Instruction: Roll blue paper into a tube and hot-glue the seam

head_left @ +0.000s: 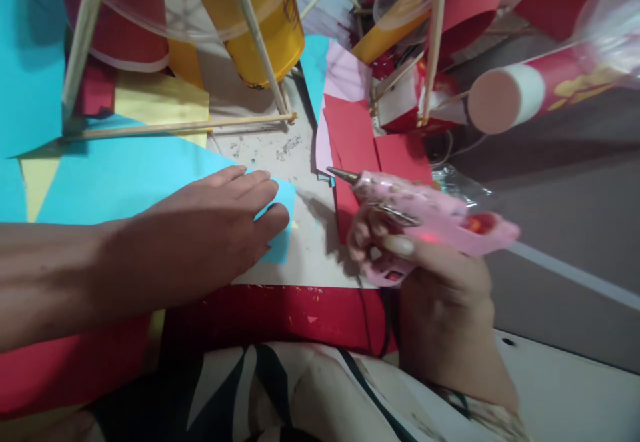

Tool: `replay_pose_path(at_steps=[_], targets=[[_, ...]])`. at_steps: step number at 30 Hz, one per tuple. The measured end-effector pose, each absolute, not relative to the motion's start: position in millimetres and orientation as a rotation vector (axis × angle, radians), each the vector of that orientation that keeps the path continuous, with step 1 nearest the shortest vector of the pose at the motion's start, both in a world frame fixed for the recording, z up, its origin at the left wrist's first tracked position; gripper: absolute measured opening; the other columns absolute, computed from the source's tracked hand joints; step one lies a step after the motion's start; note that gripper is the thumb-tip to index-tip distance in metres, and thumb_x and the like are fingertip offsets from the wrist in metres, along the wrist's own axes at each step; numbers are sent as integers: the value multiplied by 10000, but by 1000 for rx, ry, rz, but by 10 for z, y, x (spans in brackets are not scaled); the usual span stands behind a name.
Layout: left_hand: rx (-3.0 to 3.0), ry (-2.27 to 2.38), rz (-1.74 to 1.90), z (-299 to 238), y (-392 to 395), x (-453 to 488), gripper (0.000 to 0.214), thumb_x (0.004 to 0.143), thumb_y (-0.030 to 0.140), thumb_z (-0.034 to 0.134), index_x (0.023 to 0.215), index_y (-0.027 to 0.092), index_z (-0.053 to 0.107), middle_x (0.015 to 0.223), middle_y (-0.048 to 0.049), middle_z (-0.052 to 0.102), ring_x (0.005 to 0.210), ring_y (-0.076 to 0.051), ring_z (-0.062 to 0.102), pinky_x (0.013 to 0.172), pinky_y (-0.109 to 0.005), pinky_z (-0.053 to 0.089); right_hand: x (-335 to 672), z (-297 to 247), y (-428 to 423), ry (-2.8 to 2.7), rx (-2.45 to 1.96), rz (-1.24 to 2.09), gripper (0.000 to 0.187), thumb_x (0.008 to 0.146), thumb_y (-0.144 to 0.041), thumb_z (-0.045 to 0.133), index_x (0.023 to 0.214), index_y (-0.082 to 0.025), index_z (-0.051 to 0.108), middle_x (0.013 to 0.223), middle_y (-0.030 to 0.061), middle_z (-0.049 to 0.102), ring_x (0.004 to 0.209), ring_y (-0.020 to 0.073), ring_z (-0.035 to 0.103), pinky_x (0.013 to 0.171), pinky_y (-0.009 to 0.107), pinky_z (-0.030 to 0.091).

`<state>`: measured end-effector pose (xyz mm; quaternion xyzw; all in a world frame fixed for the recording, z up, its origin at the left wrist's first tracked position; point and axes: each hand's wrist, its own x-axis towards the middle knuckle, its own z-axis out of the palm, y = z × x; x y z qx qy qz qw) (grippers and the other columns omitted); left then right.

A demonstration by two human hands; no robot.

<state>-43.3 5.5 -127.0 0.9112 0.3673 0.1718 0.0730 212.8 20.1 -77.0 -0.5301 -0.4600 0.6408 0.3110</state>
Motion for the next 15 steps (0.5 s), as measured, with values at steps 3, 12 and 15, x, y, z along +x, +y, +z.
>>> replay_pose_path(at_steps=[3,12,15], targets=[[2767,1054,464,-1286,70,-434,82,886,237,588,935,196,640,1053,-106,647,1018,-253,603,930,-408,477,2107,-761,248,-1356,-1433,1744,200,660,-377,807,698,-214,699,651,28,661,565,136,614,453,223,461],[2848,1063,420,-1282,71,-428,102,900,220,565,953,170,636,1053,-127,645,1021,-257,607,903,-410,490,2128,-878,314,-1395,-1255,1696,171,755,-348,675,646,-216,678,576,31,610,533,169,570,498,313,409],[2835,1065,407,-1280,71,-427,108,906,229,564,950,168,641,1052,-129,651,1024,-257,606,908,-411,487,2121,-872,341,-1381,-1290,1711,277,764,-365,672,556,-200,592,540,17,507,512,150,523,498,306,386]])
